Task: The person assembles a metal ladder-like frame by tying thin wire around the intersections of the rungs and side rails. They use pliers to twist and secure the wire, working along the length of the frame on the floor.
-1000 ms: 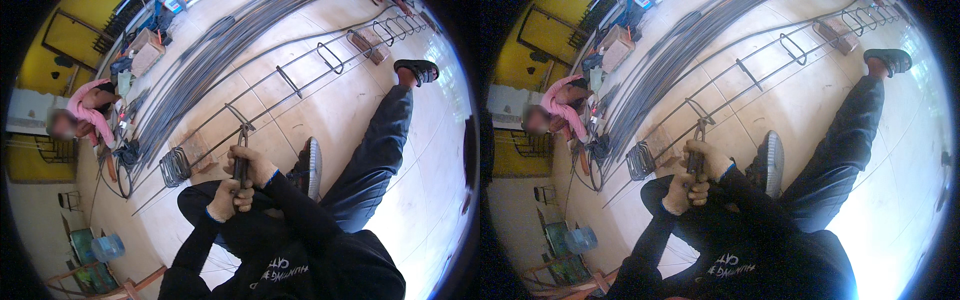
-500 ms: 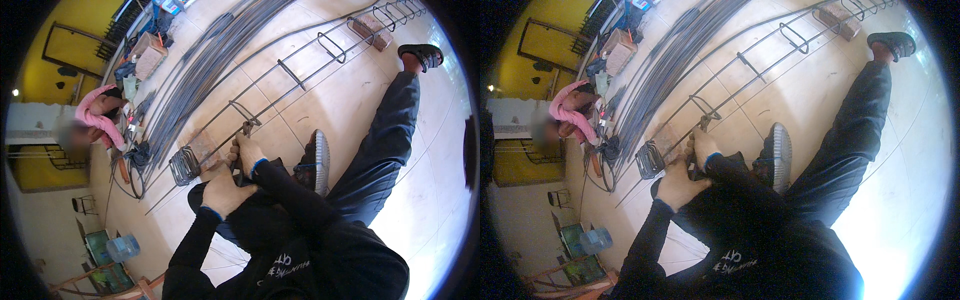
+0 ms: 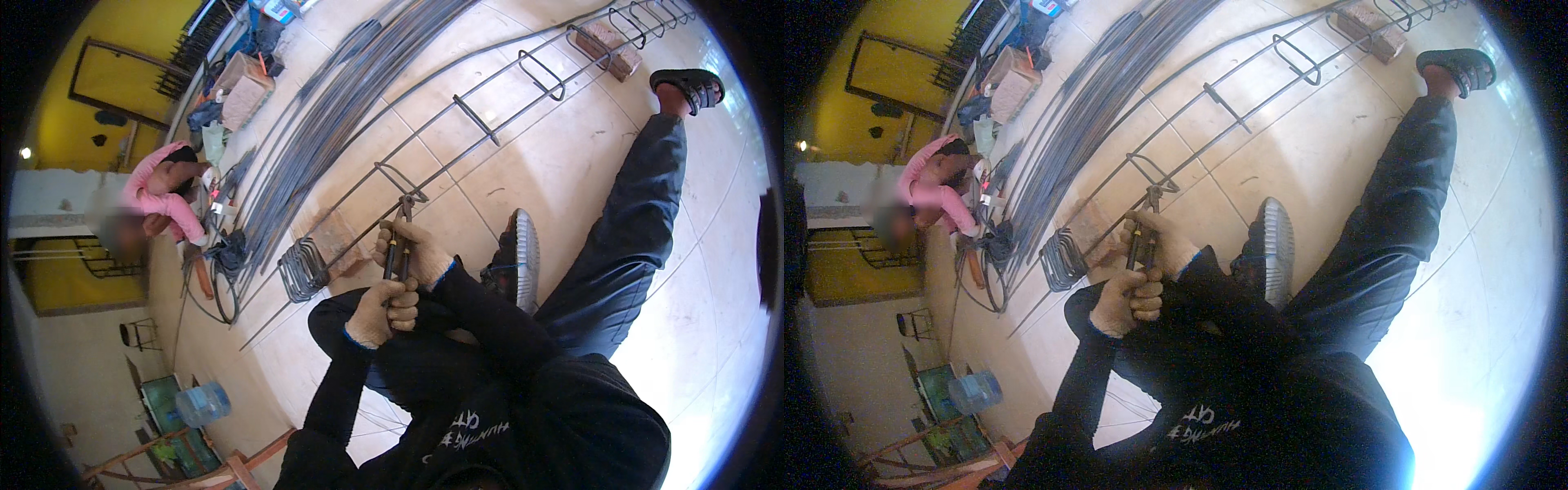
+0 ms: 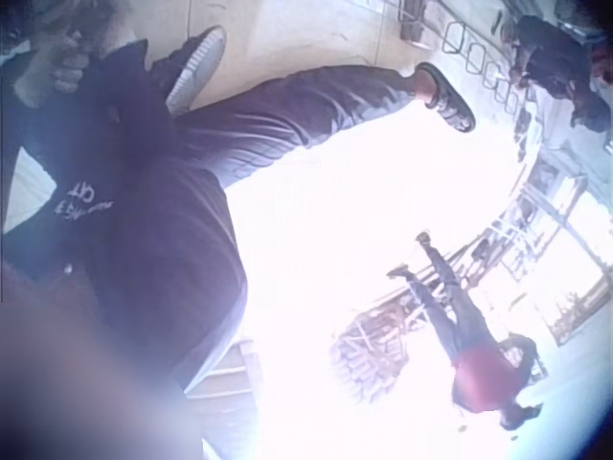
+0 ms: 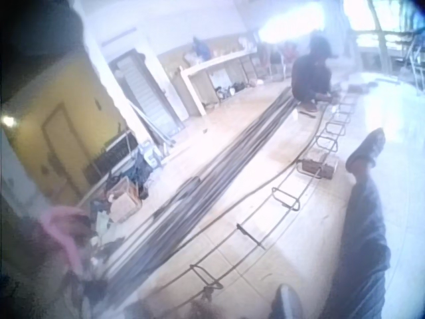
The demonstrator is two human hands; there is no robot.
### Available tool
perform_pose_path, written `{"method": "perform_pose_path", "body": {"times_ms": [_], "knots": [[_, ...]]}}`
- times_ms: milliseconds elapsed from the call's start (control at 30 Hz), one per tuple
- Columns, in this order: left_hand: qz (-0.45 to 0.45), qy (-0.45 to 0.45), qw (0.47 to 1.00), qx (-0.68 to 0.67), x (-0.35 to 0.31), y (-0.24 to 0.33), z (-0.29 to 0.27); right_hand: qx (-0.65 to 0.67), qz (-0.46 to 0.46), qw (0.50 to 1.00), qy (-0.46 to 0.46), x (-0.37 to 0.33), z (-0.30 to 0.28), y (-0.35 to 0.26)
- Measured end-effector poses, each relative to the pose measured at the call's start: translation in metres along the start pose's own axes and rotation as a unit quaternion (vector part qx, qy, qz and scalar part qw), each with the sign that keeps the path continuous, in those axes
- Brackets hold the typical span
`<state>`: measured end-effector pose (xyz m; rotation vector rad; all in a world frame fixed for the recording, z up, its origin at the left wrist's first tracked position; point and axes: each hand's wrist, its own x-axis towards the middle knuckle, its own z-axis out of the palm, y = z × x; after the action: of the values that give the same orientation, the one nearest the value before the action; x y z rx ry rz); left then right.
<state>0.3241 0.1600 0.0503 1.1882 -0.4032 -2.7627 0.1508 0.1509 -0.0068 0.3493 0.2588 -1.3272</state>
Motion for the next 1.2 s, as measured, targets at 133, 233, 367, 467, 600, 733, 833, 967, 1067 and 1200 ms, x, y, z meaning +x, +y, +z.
{"method": "perform_pose_path", "body": {"times_ms": [133, 233, 367, 467, 600, 733, 833, 967, 1067, 1200], "knots": [[0.024, 0.056, 0.998, 0.015, 0.005, -0.011, 0.008, 0.056, 0.037, 0.995, -0.071, -0.004, -0.004, -0.005], [0.06, 0.196, 0.93, 0.305, -0.004, -0.01, 0.036, -0.035, 0.01, 0.997, -0.065, -0.003, -0.007, -0.008], [0.134, 0.406, 0.545, 0.721, -0.023, -0.009, 0.094, -0.087, -0.019, 0.996, -0.02, 0.005, -0.006, -0.004], [0.074, 0.428, 0.518, 0.737, -0.01, -0.014, 0.113, -0.119, 0.01, 0.991, 0.062, 0.01, -0.005, -0.001], [0.074, 0.458, 0.549, 0.695, 0.0, -0.017, 0.096, -0.157, 0.004, 0.985, 0.066, 0.009, -0.008, 0.001], [0.081, 0.433, 0.574, 0.691, 0.005, -0.014, 0.077, -0.158, 0.012, 0.981, 0.116, 0.018, -0.006, 0.001], [0.116, 0.4, 0.598, 0.684, 0.004, -0.007, 0.064, -0.129, 0.02, 0.988, 0.083, 0.02, -0.007, -0.001], [0.133, 0.323, 0.675, 0.65, 0.008, -0.003, 0.048, -0.083, 0.05, 0.994, 0.05, 0.009, -0.004, -0.009], [0.091, 0.25, 0.863, 0.43, 0.016, -0.006, 0.039, -0.085, 0.039, 0.996, -0.005, -0.007, 0.005, -0.015], [0.042, 0.131, 0.987, 0.083, 0.025, -0.012, 0.026, -0.032, 0.007, 0.999, 0.017, -0.017, 0.019, -0.014]]}}
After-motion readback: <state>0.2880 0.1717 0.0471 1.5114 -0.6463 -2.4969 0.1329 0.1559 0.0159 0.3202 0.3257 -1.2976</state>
